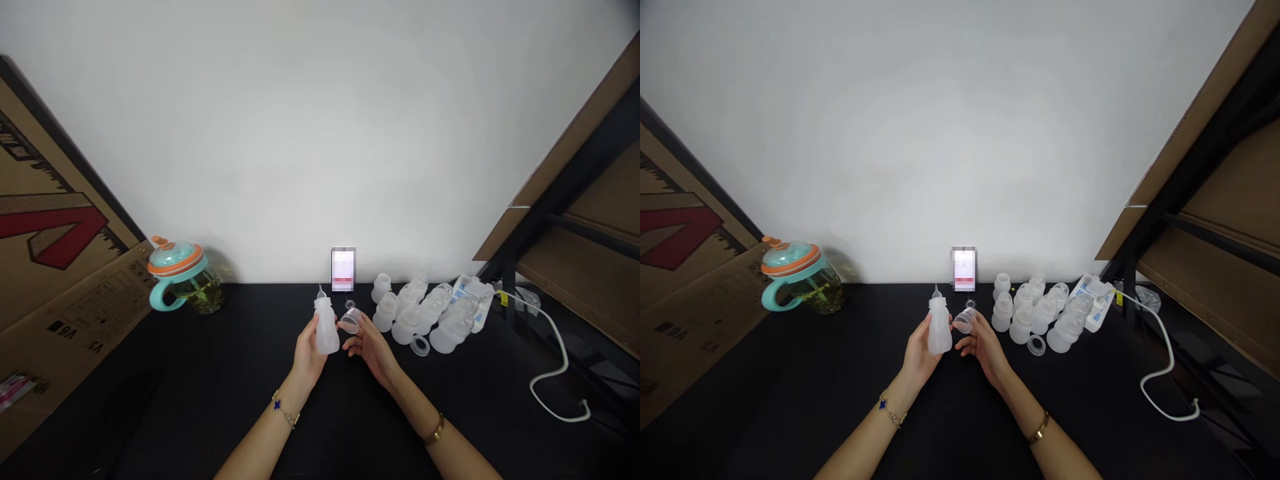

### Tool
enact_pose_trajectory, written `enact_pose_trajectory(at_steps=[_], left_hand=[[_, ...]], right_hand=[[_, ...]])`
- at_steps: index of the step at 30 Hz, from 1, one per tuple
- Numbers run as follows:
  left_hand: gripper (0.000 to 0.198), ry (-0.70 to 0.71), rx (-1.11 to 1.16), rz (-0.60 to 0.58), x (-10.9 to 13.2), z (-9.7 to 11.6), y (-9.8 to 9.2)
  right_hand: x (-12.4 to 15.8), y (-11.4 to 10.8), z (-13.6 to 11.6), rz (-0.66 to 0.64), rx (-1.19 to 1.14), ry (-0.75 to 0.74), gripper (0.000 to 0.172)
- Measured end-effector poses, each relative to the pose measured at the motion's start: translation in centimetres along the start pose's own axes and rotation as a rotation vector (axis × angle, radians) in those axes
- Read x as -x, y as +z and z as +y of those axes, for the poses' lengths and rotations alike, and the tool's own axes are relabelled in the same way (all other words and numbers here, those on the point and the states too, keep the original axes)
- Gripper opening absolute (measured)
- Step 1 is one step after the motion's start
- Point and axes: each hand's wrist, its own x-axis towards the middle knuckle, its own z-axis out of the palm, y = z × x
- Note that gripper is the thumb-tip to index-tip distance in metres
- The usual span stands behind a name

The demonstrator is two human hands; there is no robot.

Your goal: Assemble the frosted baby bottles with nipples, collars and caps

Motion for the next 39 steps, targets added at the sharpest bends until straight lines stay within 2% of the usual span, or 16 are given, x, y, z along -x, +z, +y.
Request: enact_pose_trajectory(at_steps=[5,12,19,24,27,33,39], left_hand=[[0.029,0.003,-0.016,-0.011,0.0,-0.1,-0.1],[0.030,-0.011,-0.021,0.026,0.2,0.0,0.1],[0.038,-0.066,0.007,0.067,0.6,0.4,0.6],[0.039,-0.069,-0.025,0.080,0.6,0.3,0.7],[0.041,-0.010,-0.109,0.072,0.3,-0.2,0.3],[0.044,0.127,-0.419,0.018,0.2,-1.3,-0.5],[0.049,0.113,-0.561,-0.019,0.8,-1.4,0.1]], right_hand=[[-0.2,-0.4,0.2,-0.003,-0.085,0.059,0.035],[-0.5,-0.7,0.2,-0.012,-0.186,0.160,0.042],[-0.7,-0.8,0.4,-0.007,-0.203,0.174,0.041],[-0.6,-0.9,0.7,0.018,-0.205,0.134,0.032],[-0.4,-0.8,0.6,0.029,-0.206,0.100,0.031],[-0.2,-0.5,0.2,0.063,-0.195,0.055,0.032],[-0.3,-0.5,0.2,0.079,-0.202,0.027,0.031]])
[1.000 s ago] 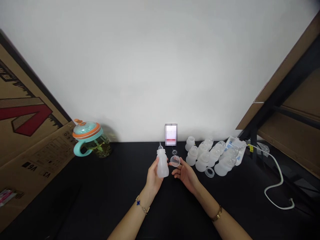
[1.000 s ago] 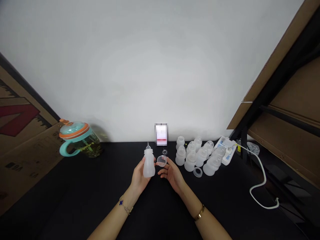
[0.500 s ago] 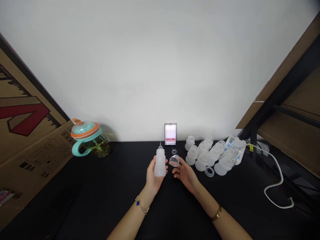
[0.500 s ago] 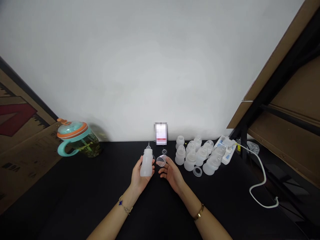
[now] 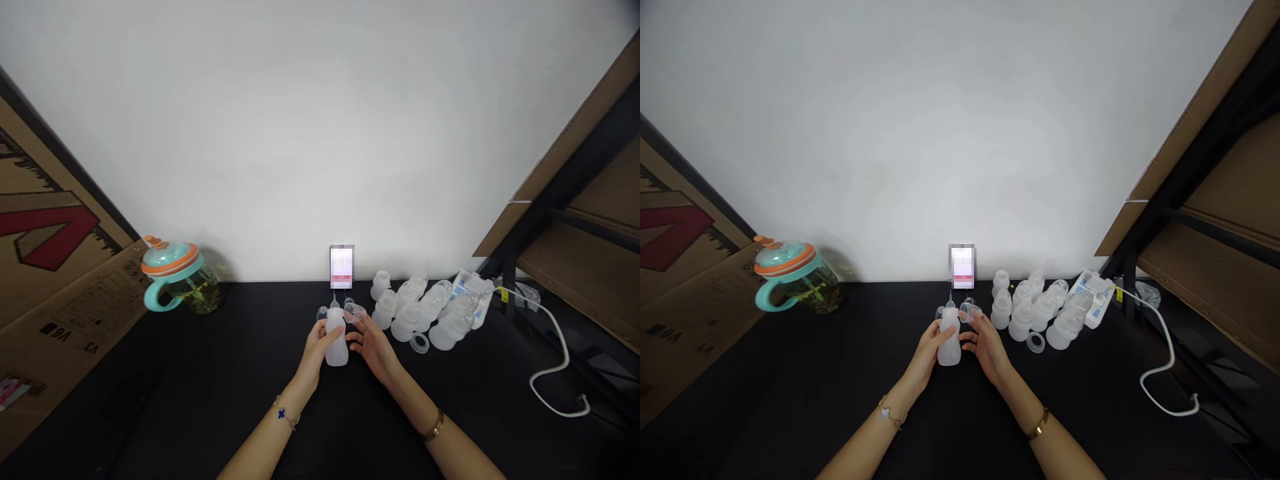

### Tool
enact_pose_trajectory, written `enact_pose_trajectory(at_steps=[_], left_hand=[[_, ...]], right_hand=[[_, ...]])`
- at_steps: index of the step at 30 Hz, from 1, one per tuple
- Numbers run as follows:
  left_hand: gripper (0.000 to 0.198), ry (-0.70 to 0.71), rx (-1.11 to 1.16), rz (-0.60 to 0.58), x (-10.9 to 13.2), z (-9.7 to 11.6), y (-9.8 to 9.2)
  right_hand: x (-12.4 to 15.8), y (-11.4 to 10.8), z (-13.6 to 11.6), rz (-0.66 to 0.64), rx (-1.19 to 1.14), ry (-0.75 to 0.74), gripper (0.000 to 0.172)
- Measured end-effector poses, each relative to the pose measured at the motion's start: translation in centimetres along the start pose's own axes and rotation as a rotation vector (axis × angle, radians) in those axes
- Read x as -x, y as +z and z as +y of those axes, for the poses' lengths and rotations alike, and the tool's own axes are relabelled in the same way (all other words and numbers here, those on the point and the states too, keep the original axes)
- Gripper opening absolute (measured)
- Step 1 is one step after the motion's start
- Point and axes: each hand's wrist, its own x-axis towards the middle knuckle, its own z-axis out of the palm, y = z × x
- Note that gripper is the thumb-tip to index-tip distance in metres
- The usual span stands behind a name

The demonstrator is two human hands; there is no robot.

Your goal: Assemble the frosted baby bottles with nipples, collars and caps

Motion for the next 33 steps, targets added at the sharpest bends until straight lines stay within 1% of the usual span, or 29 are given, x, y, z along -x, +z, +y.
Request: enact_pose_trajectory(at_steps=[5,10,13,16,23,28,33], left_hand=[[0.051,0.078,-0.106,-0.006,-0.3,-0.3,-0.1],[0.051,0.223,-0.243,0.025,-1.2,-1.5,-0.7],[0.051,0.262,-0.342,0.055,-1.4,-1.9,-1.0],[0.050,0.298,-0.420,0.073,-1.3,-1.9,-1.1],[0.046,0.338,-0.522,0.092,-0.6,-0.9,-0.9],[0.040,0.357,-0.492,0.095,-0.2,-0.5,-0.7],[0.037,0.369,-0.592,0.088,-0.1,-0.4,-0.6]], right_hand=[[0.0,0.1,-0.1,0.024,-0.023,-0.017,0.030],[0.0,0.1,-0.2,0.055,-0.024,-0.026,0.031],[-0.1,0.0,-0.1,0.064,-0.020,-0.030,0.032],[-0.1,-0.1,-0.1,0.066,-0.022,-0.037,0.030],[-0.3,-0.1,-0.2,0.097,-0.033,-0.030,0.030],[-0.2,0.0,-0.3,0.113,-0.033,-0.026,0.031],[0.0,0.3,-0.5,0.120,-0.020,-0.040,0.032]])
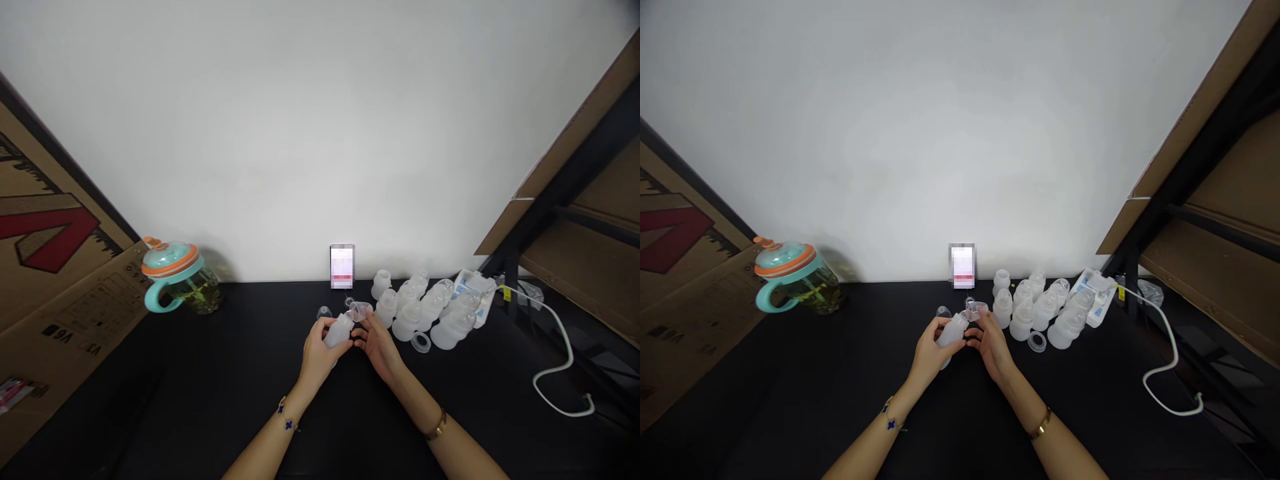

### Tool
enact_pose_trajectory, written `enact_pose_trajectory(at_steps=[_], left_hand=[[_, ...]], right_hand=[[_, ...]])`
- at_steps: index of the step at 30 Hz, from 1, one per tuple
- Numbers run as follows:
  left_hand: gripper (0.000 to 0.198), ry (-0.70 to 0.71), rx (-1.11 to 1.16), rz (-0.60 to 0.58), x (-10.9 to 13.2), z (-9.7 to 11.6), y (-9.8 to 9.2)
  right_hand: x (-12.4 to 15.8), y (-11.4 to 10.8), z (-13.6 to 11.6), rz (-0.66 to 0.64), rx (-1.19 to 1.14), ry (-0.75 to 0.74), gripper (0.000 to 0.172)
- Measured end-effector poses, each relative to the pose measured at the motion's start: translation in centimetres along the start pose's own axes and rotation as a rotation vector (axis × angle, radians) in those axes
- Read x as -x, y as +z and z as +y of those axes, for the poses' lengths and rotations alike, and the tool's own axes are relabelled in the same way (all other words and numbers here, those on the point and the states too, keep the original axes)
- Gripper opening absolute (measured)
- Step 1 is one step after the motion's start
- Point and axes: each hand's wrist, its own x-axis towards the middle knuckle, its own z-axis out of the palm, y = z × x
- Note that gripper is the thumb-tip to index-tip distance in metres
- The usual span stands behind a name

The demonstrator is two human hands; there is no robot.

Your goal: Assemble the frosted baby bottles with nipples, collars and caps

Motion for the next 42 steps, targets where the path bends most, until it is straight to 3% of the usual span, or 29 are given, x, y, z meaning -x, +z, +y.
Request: enact_pose_trajectory(at_steps=[27,42], left_hand=[[0.038,-0.034,0.107,-0.013,0.05,0.30,0.22],[0.040,0.028,-0.021,-0.046,0.04,-0.28,0.30]], right_hand=[[-0.07,0.00,0.23,-0.033,0.060,-0.028,0.043],[-0.12,-0.19,0.30,-0.070,0.105,-0.038,0.040]])
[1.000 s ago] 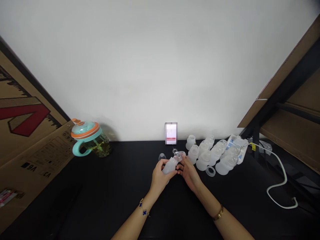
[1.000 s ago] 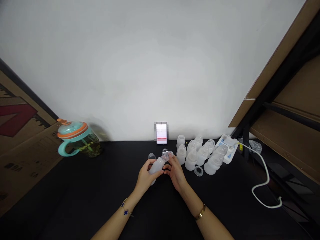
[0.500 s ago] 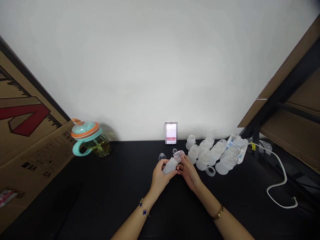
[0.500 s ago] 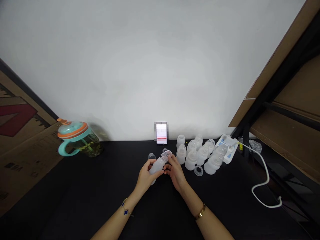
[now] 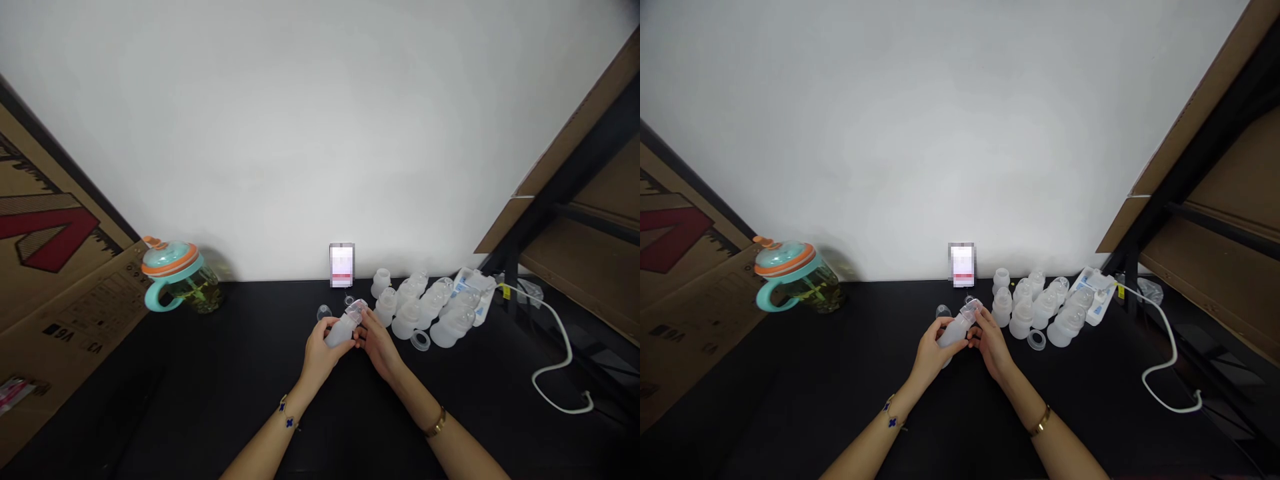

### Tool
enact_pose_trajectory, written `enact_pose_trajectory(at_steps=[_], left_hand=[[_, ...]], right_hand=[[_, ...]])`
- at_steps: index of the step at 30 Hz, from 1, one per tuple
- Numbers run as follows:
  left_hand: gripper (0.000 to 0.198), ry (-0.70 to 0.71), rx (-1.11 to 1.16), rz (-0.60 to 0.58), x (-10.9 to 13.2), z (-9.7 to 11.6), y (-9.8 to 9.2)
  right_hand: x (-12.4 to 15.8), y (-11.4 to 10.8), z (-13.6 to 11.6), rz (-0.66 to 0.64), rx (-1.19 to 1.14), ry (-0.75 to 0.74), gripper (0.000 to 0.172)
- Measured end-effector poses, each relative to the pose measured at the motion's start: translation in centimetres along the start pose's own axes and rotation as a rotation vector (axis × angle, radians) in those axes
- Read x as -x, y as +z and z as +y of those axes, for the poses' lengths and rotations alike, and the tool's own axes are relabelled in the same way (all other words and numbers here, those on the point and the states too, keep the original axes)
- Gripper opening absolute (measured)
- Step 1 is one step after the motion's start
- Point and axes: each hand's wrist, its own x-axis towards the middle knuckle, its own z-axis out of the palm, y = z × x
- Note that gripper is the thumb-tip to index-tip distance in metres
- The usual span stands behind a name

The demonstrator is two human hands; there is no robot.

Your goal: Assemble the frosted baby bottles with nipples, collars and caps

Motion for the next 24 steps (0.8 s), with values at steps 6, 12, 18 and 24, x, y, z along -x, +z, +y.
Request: enact_pose_trajectory(at_steps=[6,12,18,24], left_hand=[[0.042,0.025,-0.020,-0.003,0.00,-0.33,0.00],[0.043,0.046,-0.079,-0.001,0.12,-0.34,0.07],[0.043,0.069,-0.109,0.009,0.25,-0.27,0.13],[0.042,0.077,-0.101,0.028,0.41,-0.06,0.10]], right_hand=[[-0.10,-0.08,0.09,0.007,0.004,0.005,0.042],[-0.16,-0.20,0.19,0.000,0.006,0.010,0.042],[-0.10,0.01,-0.02,0.006,-0.004,0.020,0.047],[0.11,0.12,-0.12,-0.007,0.002,0.042,0.049]])
